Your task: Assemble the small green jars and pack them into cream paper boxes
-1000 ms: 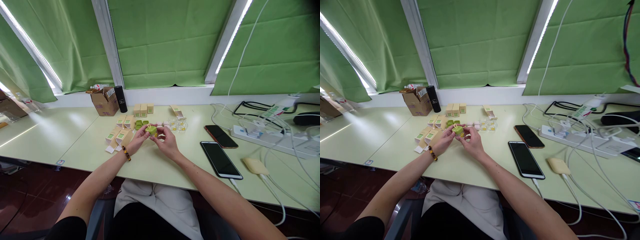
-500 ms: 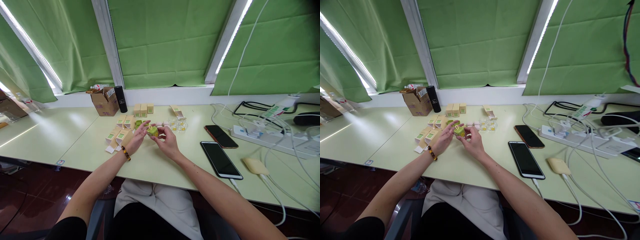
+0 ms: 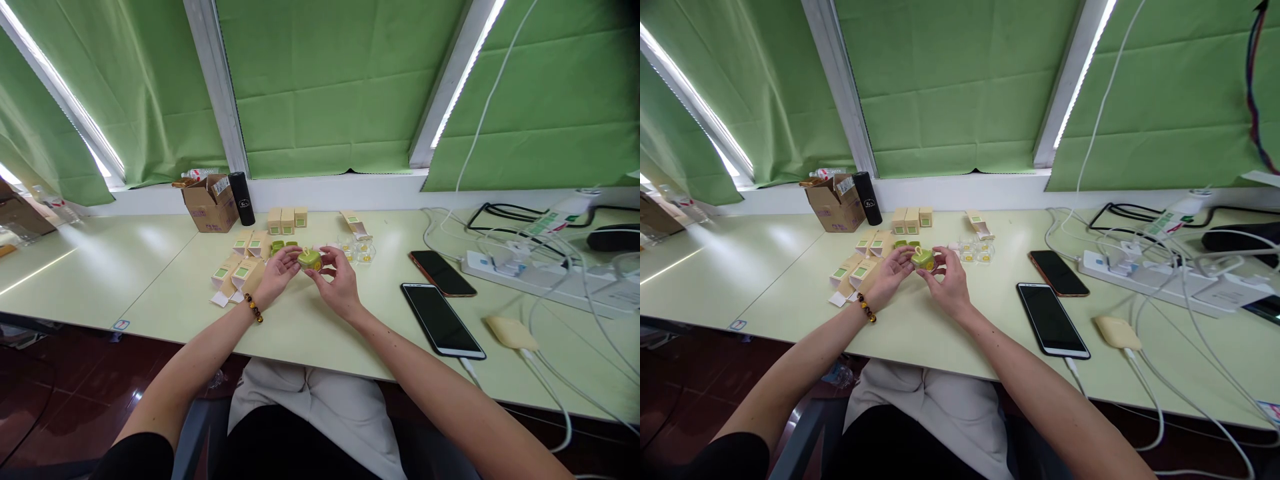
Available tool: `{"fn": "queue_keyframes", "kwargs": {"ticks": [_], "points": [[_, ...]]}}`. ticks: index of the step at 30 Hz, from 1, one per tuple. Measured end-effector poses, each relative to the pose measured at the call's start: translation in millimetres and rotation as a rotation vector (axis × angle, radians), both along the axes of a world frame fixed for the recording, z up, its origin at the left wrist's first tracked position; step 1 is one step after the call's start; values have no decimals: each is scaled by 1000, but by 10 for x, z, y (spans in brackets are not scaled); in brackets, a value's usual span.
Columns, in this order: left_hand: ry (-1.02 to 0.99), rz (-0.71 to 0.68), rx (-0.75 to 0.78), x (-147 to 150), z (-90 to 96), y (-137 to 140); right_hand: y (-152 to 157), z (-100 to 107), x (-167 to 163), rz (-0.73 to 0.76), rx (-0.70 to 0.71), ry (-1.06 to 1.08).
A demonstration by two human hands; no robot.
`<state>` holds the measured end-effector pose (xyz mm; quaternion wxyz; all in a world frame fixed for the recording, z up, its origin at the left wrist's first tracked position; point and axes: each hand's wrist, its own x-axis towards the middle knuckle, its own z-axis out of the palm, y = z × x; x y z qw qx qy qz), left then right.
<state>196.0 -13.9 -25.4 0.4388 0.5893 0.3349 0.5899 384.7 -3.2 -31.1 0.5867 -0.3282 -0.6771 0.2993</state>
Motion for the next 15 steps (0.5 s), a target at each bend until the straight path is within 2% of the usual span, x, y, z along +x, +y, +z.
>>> {"fn": "queue_keyframes", "kwargs": {"ticks": [4, 6, 10, 15], "points": [[36, 4, 9, -3, -8, 11, -3, 3, 20, 9, 104, -51], [51, 17, 13, -11, -14, 26, 3, 3, 25, 17, 95, -54], [80, 55, 47, -13, -4, 34, 50, -2, 21, 110, -87, 84], [71, 66, 77, 11, 66, -40, 176, -15, 37, 422, -374, 279]]}}
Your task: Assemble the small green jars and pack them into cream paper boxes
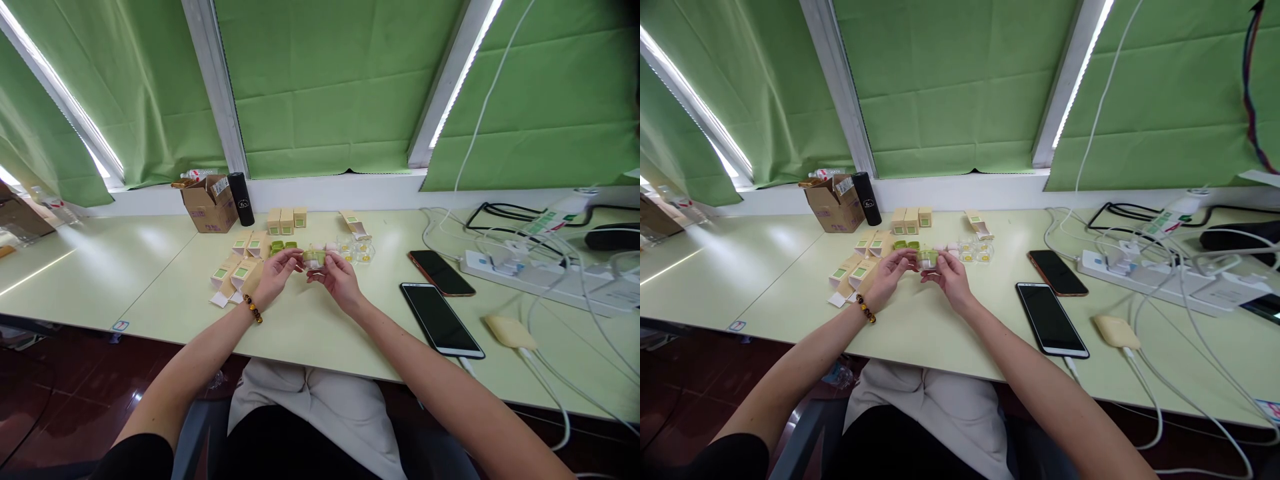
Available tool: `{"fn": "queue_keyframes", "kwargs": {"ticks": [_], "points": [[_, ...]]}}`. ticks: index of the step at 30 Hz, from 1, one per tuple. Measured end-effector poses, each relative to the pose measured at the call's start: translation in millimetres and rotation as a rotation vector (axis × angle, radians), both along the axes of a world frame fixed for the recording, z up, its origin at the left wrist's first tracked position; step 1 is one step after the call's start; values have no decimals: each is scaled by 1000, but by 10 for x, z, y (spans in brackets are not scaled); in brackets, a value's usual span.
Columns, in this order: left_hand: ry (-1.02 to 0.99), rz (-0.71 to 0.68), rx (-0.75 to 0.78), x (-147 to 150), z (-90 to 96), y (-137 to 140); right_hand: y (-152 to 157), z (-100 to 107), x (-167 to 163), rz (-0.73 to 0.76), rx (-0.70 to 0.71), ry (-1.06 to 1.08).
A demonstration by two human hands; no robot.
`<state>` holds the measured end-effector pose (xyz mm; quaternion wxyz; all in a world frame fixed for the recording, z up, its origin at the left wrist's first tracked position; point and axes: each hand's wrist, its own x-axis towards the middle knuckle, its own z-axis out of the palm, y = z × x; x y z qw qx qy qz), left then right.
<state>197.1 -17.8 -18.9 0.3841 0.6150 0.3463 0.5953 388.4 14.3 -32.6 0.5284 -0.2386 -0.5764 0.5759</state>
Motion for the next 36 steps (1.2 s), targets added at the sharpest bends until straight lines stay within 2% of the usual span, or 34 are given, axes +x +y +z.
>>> {"fn": "queue_keyframes", "kwargs": {"ticks": [4, 12, 17, 24, 29, 36], "points": [[-25, 9, -8, 6, 30, -33, 59, -10, 47, 79, -76, 39], [36, 141, -54, -21, -61, 55, 92, -73, 39, 27, -108, 103], [156, 156, -107, -20, -114, 70, 127, -184, -39, -181, -21, -76], [236, 118, -132, 28, -168, 85, 66, -232, -53, -351, 271, -383], [270, 101, -136, 14, -151, 68, 51, -181, -25, -379, 333, -497], [410, 140, -96, -10, -136, 35, 22, -162, -5, -305, 304, -610]]}}
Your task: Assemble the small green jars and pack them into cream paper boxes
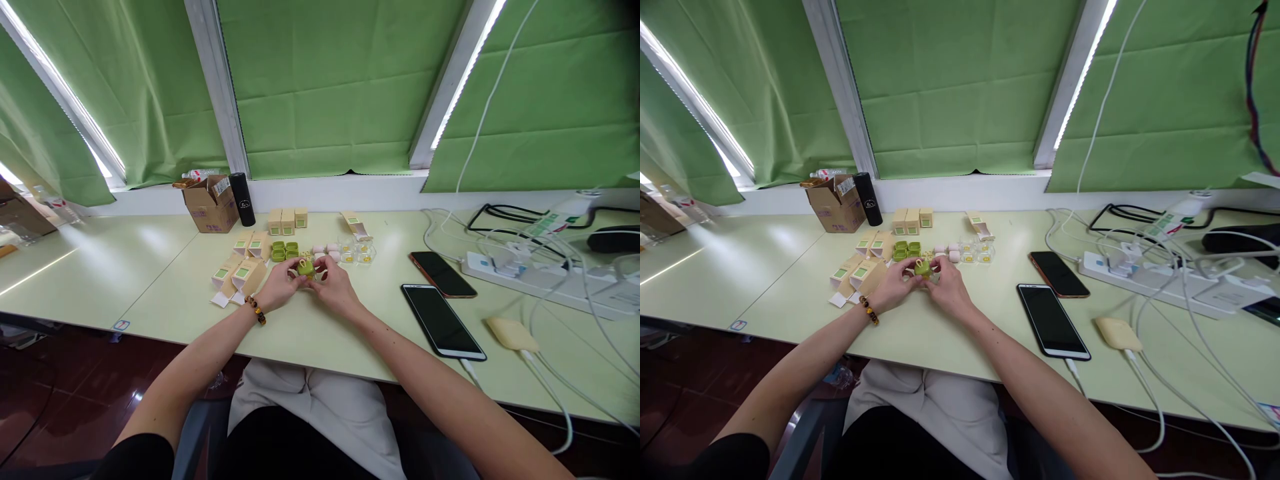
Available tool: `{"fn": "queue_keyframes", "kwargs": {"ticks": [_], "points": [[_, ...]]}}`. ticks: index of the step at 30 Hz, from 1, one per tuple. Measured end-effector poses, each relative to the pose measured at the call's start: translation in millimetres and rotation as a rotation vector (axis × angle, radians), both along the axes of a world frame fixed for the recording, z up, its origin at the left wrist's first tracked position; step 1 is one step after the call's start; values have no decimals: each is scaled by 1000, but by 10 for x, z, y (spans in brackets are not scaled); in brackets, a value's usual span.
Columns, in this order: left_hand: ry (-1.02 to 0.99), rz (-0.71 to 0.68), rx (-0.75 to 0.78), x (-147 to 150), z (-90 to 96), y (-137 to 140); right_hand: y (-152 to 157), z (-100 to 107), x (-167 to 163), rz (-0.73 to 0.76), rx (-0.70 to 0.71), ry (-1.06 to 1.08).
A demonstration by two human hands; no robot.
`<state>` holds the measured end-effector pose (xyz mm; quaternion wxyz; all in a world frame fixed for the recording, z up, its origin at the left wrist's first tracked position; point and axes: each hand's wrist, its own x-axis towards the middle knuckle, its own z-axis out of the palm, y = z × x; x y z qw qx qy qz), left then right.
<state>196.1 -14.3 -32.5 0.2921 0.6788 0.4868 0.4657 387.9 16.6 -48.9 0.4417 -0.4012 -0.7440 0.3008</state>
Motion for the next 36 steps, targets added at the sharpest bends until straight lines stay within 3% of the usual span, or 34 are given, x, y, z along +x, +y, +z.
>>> {"fn": "queue_keyframes", "kwargs": {"ticks": [8, 13, 17, 22, 24, 29, 36], "points": [[257, 45, 19, 13, 11, -27, 14, 12, 51, 1, -9, -75], [312, 64, -9, 19, 36, -46, 148, 99, 159, -151, 130, -102], [304, 43, 0, 21, -10, -23, 376, 205, 286, -307, 142, -126], [298, 2, 5, 10, -49, -4, 780, 387, 447, -502, 157, -437], [290, -13, 12, 5, -48, -6, 962, 448, 509, -511, 157, -606], [306, -44, 9, 11, -34, -25, 1349, 525, 555, -463, -69, -862], [357, -50, -10, 36, 7, -54, 1600, 523, 469, -437, -168, -964]]}}
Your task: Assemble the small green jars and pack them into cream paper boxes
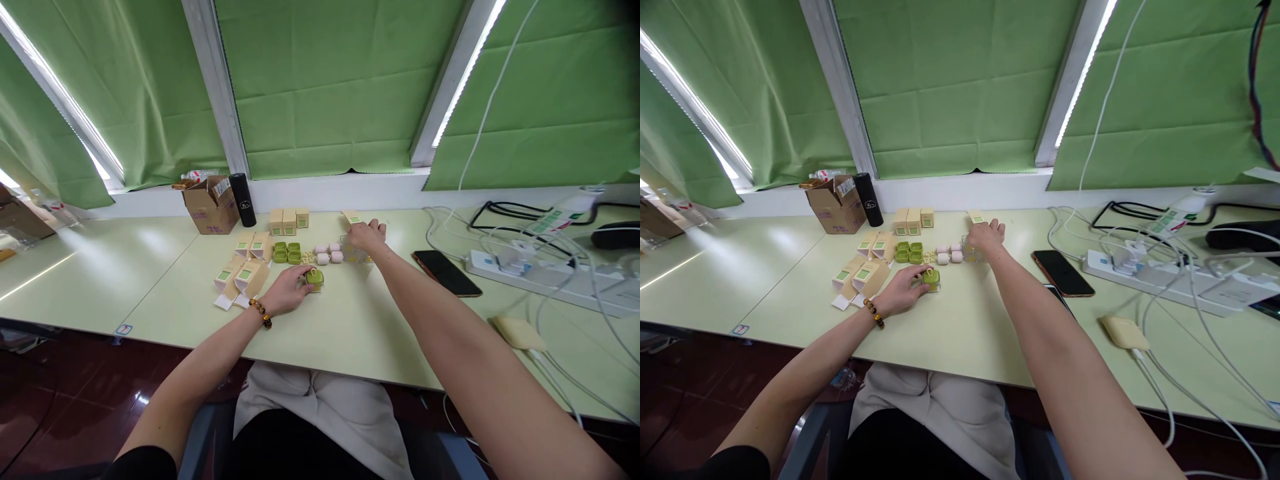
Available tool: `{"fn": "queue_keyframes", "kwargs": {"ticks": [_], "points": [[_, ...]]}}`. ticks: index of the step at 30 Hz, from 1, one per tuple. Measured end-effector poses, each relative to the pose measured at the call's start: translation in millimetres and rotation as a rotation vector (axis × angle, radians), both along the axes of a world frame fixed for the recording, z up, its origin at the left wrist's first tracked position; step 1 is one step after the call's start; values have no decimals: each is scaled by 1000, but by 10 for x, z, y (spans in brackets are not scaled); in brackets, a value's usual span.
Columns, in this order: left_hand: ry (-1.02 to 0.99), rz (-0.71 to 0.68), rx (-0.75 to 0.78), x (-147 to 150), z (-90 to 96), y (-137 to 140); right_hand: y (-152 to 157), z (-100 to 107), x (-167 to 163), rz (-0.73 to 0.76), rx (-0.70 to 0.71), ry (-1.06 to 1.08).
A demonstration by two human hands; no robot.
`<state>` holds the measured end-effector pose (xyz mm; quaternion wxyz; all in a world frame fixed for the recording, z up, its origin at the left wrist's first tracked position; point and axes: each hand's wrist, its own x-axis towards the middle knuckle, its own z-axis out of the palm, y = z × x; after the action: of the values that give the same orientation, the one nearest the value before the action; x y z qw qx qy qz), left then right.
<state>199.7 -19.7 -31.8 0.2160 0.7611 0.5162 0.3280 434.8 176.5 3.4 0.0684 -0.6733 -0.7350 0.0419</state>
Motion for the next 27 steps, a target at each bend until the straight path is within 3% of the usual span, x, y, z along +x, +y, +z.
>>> {"fn": "queue_keyframes", "kwargs": {"ticks": [3, 8, 11, 16, 21, 24, 27], "points": [[0, -11, -8, 6, -6, 1, 22, 5, 31, 14, 61, 10], [7, -15, -7, 9, -21, 13, -123, 78, 30, 24, 350, 206], [16, -20, -10, 7, -8, 5, -379, 112, -68, 62, 546, 397], [0, 3, 18, -14, 32, -28, -1062, 79, -278, 218, 725, 568], [-374, -6, 99, -58, 88, 9, -1642, -62, -403, 501, 851, 570], [-639, -74, 105, -78, 94, 83, -1796, -181, -475, 677, 918, 493], [-755, -87, 144, -80, 91, 136, -1871, -266, -549, 757, 960, 417]]}}
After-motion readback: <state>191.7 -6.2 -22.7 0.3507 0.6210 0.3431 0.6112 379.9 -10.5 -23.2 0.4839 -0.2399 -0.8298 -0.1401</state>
